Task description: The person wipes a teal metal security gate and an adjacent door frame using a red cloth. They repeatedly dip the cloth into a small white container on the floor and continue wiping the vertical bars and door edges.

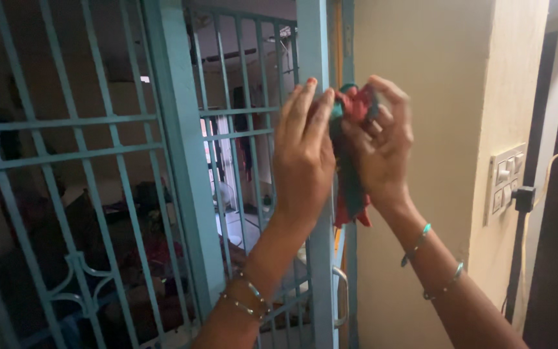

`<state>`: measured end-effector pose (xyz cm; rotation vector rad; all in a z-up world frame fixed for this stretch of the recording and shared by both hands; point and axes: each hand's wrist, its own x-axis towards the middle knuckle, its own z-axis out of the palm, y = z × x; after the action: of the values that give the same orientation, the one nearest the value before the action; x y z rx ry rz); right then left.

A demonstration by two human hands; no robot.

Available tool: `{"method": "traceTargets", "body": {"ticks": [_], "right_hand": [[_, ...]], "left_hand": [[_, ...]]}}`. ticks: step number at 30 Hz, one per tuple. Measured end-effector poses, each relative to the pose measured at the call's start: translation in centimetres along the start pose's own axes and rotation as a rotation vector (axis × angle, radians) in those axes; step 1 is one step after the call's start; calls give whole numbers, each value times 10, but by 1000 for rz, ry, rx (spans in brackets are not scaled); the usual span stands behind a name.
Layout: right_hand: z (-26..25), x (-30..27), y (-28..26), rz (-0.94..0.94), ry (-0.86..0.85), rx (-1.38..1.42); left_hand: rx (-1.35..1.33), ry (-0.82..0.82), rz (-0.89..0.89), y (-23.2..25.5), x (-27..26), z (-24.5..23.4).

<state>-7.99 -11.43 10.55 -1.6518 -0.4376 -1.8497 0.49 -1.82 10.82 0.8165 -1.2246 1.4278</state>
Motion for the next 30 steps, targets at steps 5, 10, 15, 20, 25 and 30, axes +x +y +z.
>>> {"method": "traceTargets", "body": {"ticks": [5, 10, 15, 20, 25, 30], "right_hand": [[7, -5, -10, -108, -17, -46], [19, -31, -35, -250, -57, -408], [24, -60, -51, -214, -86, -577], [20, -87, -50, -178, -93, -669], [12, -98, -54, -204, 3, -841], [-8, -101, -47, -159, 53, -787]], "left_hand": [[-241, 3, -166, -16, 6, -1], [-345, -50, -220, -17, -10, -17], [-536, -226, -536, -11, -28, -31], [-630, -278, -363, -9, -32, -35], [-667, -231, -254, 8, -32, -16], [-592, -166, -207, 44, -37, 13]]}}
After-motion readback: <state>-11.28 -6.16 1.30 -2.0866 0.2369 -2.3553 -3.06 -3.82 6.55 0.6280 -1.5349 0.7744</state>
